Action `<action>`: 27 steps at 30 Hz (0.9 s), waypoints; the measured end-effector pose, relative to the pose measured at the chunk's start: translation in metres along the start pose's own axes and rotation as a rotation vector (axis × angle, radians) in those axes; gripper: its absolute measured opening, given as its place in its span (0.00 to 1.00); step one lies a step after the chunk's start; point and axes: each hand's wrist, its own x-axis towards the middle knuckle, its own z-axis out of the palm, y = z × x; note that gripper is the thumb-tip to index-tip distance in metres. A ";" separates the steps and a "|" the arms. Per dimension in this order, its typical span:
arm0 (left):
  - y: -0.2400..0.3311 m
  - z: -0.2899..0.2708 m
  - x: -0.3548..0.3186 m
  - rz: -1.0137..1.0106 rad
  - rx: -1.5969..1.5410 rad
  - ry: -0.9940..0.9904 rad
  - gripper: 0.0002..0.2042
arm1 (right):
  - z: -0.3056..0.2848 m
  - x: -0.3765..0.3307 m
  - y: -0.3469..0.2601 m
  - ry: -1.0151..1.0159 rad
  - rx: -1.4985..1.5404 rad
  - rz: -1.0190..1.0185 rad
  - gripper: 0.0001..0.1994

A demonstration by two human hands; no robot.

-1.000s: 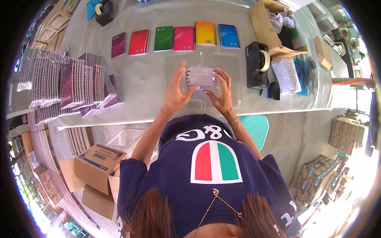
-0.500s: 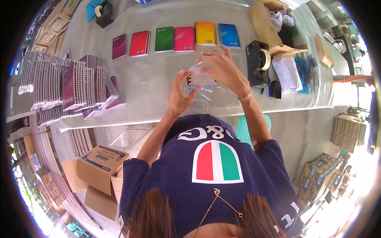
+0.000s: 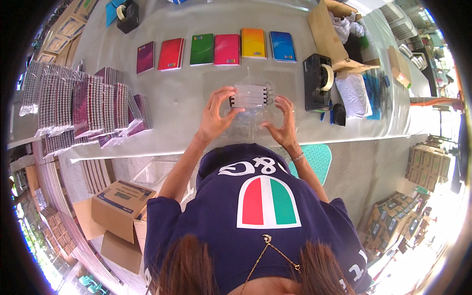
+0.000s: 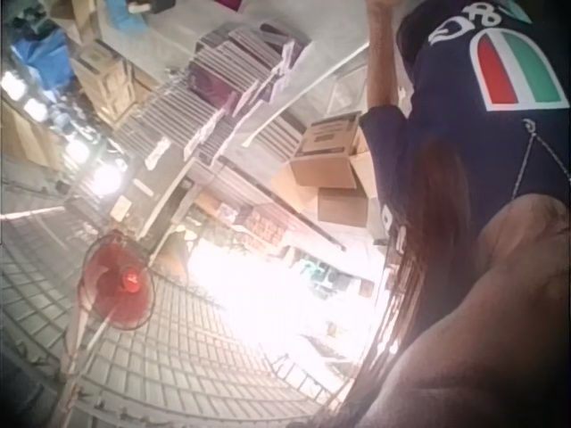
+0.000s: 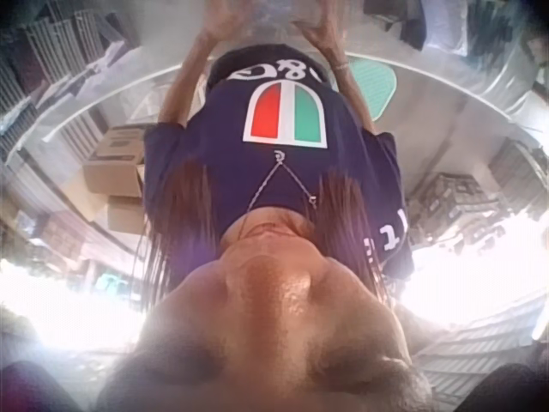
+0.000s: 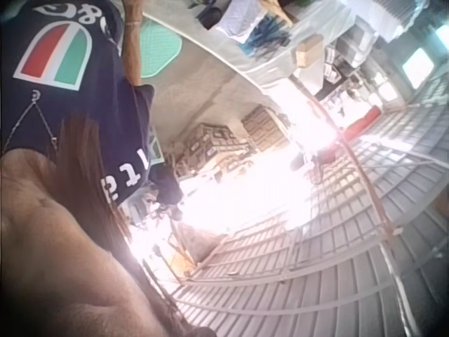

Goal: The person gathers several spiral-bound notebooks of different colors, stacks them, and places them into a clear plastic sleeve. They then seal the sleeve using a tape dispenser and set the packaged bundle aside. The person repeats this process with another set of notebooks.

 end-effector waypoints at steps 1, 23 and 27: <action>0.003 -0.004 0.004 0.024 0.053 -0.018 0.24 | 0.006 0.000 -0.001 -0.035 0.021 0.023 0.28; 0.013 -0.014 0.045 0.037 0.412 -0.344 0.11 | 0.018 0.064 0.002 -0.132 0.226 0.104 0.22; 0.011 0.000 0.050 -0.039 0.200 0.020 0.19 | 0.018 0.078 0.010 -0.217 0.388 0.222 0.30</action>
